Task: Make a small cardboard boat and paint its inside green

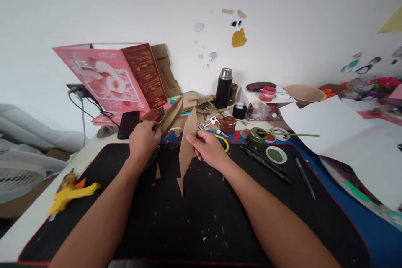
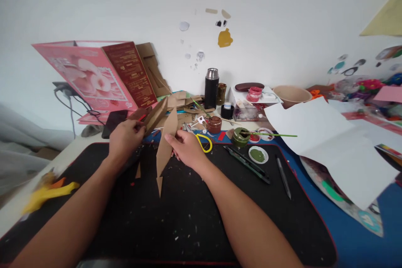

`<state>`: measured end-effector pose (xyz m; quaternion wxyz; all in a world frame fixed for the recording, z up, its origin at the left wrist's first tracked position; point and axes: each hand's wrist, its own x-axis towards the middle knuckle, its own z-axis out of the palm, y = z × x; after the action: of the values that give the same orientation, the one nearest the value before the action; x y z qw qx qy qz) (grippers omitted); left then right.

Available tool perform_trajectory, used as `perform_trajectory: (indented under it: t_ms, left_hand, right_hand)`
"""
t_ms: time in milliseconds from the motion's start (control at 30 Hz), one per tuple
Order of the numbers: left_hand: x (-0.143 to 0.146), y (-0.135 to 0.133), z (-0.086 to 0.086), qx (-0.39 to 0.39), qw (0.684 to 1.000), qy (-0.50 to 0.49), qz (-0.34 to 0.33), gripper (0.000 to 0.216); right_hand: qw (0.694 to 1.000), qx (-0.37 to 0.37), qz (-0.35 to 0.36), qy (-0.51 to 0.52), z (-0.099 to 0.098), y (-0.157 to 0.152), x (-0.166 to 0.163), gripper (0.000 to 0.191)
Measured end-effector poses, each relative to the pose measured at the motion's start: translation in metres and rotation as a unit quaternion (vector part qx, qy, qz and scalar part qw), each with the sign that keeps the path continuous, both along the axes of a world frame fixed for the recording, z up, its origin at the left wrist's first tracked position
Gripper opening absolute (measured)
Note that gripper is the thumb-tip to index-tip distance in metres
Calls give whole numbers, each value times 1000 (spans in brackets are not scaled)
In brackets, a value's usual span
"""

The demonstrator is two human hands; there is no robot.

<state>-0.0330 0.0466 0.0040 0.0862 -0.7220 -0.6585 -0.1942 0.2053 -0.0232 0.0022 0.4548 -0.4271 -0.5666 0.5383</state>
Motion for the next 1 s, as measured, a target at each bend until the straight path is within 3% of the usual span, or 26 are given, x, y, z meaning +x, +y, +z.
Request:
perform_trajectory:
  t_ms: [233, 333, 467, 700, 833, 1000]
  left_hand:
    - [33, -25, 15, -9, 1000, -13, 17, 23]
    - [44, -35, 16, -26, 999, -20, -9, 23]
    - [50, -44, 17, -36, 992, -104, -55, 23]
    - [49, -47, 17, -22, 959, -252, -125, 20]
    - [49, -48, 14, -70, 922, -319, -207, 20]
    - [47, -58, 18, -129, 896, -343, -251, 19]
  right_hand:
    - [997, -7, -31, 69, 2, 2, -2, 58]
    - [996, 1, -50, 74, 1, 4, -2, 60]
    - [995, 15, -85, 53, -3, 6, 0, 64]
    - [985, 63, -154, -50, -8, 7, 3, 64]
    - [987, 50, -152, -13, -5, 9, 5, 61]
    - [993, 7, -101, 59, -2, 12, 8, 56]
